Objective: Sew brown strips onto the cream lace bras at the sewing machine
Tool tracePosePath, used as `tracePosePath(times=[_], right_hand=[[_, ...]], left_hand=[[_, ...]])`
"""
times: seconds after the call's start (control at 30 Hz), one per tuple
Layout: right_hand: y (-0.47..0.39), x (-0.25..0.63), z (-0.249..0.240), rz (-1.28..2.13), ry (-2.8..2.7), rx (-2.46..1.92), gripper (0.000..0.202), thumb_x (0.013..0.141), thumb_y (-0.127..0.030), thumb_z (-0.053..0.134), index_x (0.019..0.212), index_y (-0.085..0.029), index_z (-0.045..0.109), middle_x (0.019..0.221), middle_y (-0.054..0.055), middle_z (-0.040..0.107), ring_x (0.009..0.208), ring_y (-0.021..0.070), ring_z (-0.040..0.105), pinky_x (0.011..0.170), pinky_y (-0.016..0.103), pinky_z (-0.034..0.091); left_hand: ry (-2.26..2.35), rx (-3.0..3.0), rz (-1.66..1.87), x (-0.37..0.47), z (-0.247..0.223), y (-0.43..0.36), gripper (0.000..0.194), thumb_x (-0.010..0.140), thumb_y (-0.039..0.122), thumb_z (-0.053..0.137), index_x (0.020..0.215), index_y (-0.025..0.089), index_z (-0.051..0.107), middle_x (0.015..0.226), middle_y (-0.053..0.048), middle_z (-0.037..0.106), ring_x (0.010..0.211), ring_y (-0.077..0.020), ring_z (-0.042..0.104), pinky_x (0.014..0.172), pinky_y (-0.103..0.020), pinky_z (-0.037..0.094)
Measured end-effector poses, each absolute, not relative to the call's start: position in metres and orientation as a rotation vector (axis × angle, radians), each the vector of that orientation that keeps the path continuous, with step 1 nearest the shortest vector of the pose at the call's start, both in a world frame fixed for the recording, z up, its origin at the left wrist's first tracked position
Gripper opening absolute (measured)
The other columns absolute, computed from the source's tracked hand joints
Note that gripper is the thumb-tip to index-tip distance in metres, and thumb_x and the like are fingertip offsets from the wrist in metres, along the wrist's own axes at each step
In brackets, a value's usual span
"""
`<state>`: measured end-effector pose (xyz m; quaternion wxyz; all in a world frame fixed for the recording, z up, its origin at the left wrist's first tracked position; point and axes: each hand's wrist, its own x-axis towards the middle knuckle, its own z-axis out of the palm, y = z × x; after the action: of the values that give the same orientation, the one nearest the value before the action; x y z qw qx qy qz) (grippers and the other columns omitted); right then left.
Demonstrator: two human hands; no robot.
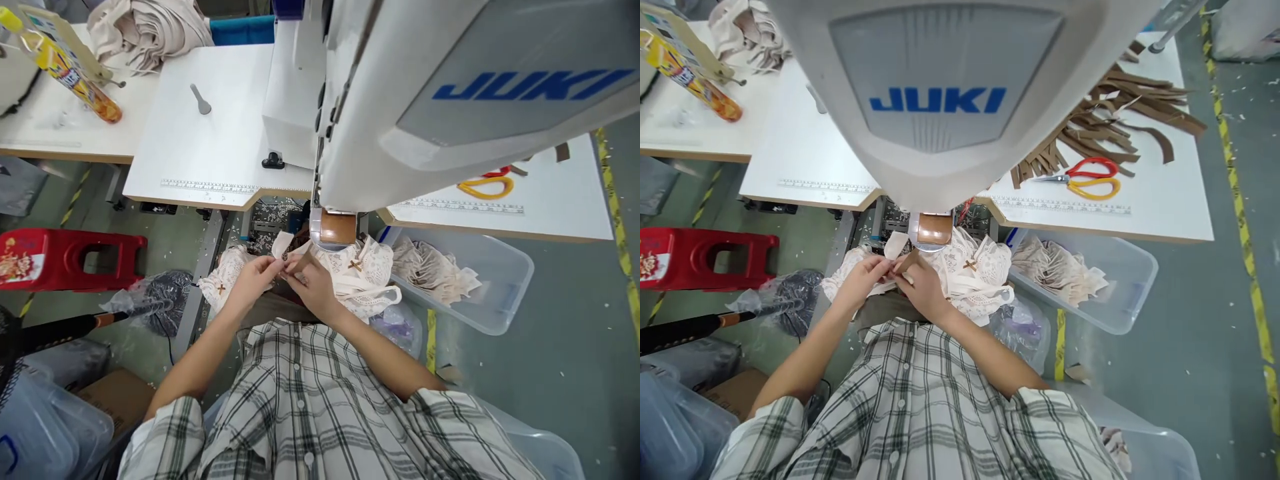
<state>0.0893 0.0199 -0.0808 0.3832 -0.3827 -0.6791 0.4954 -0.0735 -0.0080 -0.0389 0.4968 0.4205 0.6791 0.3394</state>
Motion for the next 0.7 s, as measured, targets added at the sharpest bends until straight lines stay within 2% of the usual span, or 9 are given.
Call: tracePosePath(times=[0.1,0.2,0.27,0.33,0.4,0.5,0.7], right_hand=[[0.018,0.101,-0.085,1.127,-2.009,-0.920,0.013,0.092,-0.029,0.058,0.096,-0.023,0.068,0.111,0.009,0.067,0.106,0.0236,0.064,0.091,0.038,0.054],[0.021,0.116,-0.078,1.123,-2.079,-1.001,0.017,0.092,-0.036,0.061,0.098,-0.023,0.071,0.093,0.006,0.069,0.080,0.0196,0.066,0.072,0.033,0.054],[0.025,0.124,-0.069,1.039,-2.050,-1.045,0.022,0.092,-0.038,0.061,0.104,-0.023,0.071,0.081,0.003,0.069,0.066,0.0162,0.062,0.066,0.031,0.052],[0.031,0.126,-0.060,0.913,-2.049,-1.039,0.028,0.094,-0.037,0.059,0.116,-0.023,0.069,0.087,0.004,0.073,0.070,0.0165,0.065,0.071,0.031,0.054],[0.038,0.124,-0.054,0.833,-2.077,-1.002,0.031,0.096,-0.035,0.057,0.121,-0.022,0.069,0.099,0.007,0.075,0.083,0.0187,0.068,0.078,0.032,0.055],[0.044,0.119,-0.052,0.790,-2.068,-0.994,0.026,0.096,-0.034,0.057,0.113,-0.021,0.073,0.103,0.008,0.075,0.093,0.0203,0.070,0.080,0.032,0.055],[0.036,0.121,-0.062,0.686,-2.138,-0.965,0.026,0.099,-0.029,0.050,0.097,-0.025,0.075,0.096,0.003,0.076,0.088,0.0182,0.070,0.079,0.032,0.057]], left_hand=[[1.585,0.947,0.905,-0.060,-0.048,-0.007,0.037,0.090,0.050,0.054,0.089,0.016,0.067,0.083,-0.006,0.070,0.075,-0.0179,0.064,0.069,-0.029,0.052],[1.655,1.025,0.953,-0.056,-0.039,-0.009,0.031,0.091,0.045,0.053,0.091,0.017,0.068,0.086,-0.005,0.069,0.078,-0.0166,0.063,0.073,-0.027,0.051],[1.677,1.093,0.935,-0.055,-0.028,-0.012,0.030,0.091,0.044,0.055,0.090,0.017,0.068,0.080,-0.003,0.066,0.073,-0.0153,0.060,0.070,-0.026,0.050],[1.615,1.071,0.924,-0.053,-0.019,-0.014,0.030,0.091,0.045,0.056,0.091,0.017,0.069,0.077,-0.001,0.062,0.071,-0.0144,0.058,0.068,-0.025,0.050],[1.533,0.990,0.946,-0.050,-0.014,-0.016,0.030,0.091,0.045,0.056,0.091,0.017,0.068,0.076,-0.001,0.059,0.071,-0.0136,0.056,0.069,-0.025,0.051],[1.483,0.915,0.973,-0.044,-0.010,-0.015,0.031,0.091,0.046,0.057,0.085,0.017,0.065,0.076,0.000,0.056,0.071,-0.0129,0.055,0.072,-0.026,0.053],[1.576,0.965,0.888,-0.033,-0.012,-0.003,0.034,0.093,0.047,0.052,0.085,0.017,0.063,0.075,-0.002,0.060,0.068,-0.0132,0.055,0.062,-0.023,0.049]])
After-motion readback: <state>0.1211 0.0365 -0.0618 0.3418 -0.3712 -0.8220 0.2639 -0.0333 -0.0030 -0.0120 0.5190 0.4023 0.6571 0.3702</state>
